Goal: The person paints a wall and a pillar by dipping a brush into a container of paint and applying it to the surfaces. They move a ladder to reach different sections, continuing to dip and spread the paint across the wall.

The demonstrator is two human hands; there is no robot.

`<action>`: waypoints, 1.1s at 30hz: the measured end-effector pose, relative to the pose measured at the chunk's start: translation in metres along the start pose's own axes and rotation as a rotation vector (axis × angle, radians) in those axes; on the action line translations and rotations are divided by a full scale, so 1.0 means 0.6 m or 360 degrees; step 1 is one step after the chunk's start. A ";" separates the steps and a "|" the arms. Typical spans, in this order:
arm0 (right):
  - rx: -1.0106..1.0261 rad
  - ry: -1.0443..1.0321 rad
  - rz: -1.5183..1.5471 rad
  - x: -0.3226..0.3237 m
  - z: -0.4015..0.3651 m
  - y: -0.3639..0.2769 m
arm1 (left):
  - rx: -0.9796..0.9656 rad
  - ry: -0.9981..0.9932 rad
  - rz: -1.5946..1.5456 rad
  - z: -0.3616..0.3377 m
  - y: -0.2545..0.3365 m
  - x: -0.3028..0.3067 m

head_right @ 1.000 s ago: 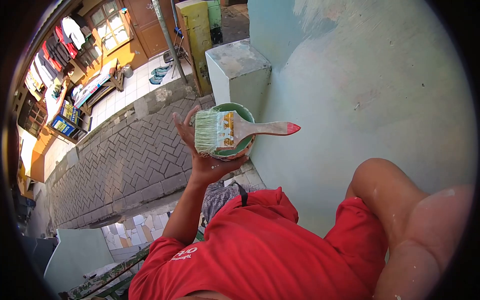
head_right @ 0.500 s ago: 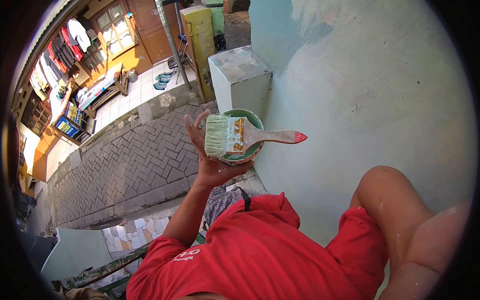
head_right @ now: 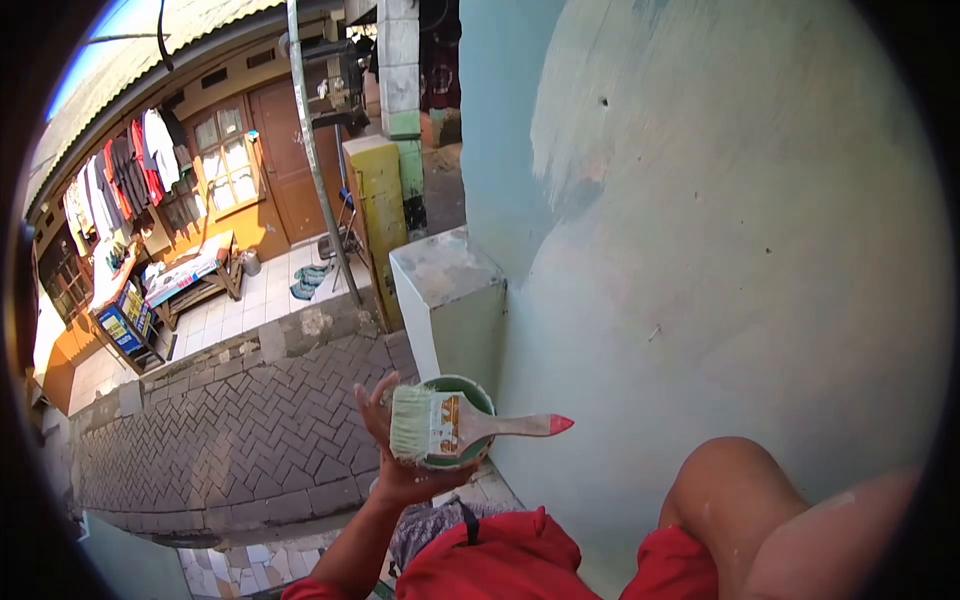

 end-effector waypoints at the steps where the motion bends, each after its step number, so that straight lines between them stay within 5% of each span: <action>1: -0.0133 -0.0099 0.0085 0.038 -0.009 0.020 | 0.0060 0.0000 0.0033 0.004 0.004 -0.003; 6: -0.0270 -0.0101 0.0151 0.179 -0.069 0.047 | -0.0046 -0.0023 0.0051 -0.005 -0.004 -0.010; 7: -0.0291 -0.0097 0.0197 0.305 -0.112 0.076 | 0.0002 -0.0038 -0.0020 -0.014 -0.005 -0.013; 13: -0.0126 -0.0098 0.0316 0.224 -0.073 0.078 | -0.0007 -0.0106 0.0006 -0.007 0.006 -0.016; 17: 0.0092 -0.0204 0.0342 0.011 0.040 0.002 | -0.0118 -0.0079 -0.0101 0.006 0.027 -0.018; 20: 0.0167 -0.0155 0.0311 0.204 -0.034 0.015 | -0.0236 -0.0141 -0.0020 0.022 0.039 -0.019; 24: -0.0289 -0.0358 0.0547 0.352 -0.086 0.136 | 0.0064 -0.0138 0.0054 -0.009 0.022 -0.020; 28: -0.0172 -0.0358 0.0481 0.176 -0.016 0.044 | -0.0086 -0.0145 -0.0080 -0.001 0.022 -0.028; 31: -0.0242 -0.0404 0.0538 0.256 -0.035 0.081 | 0.0031 -0.0170 -0.0080 -0.014 0.019 -0.032; 33: -0.0231 -0.0423 0.0542 0.181 -0.006 0.041 | -0.0007 -0.0150 -0.0083 -0.011 0.024 -0.033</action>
Point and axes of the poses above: each hand's wrist, its own z-axis towards the middle knuckle, its own x-axis out of the back of the hand, y = z × x, the point moved 4 cm from there along z, towards the middle knuckle, and after that the axes turned 2 degrees about z, right-handed, at the moved point
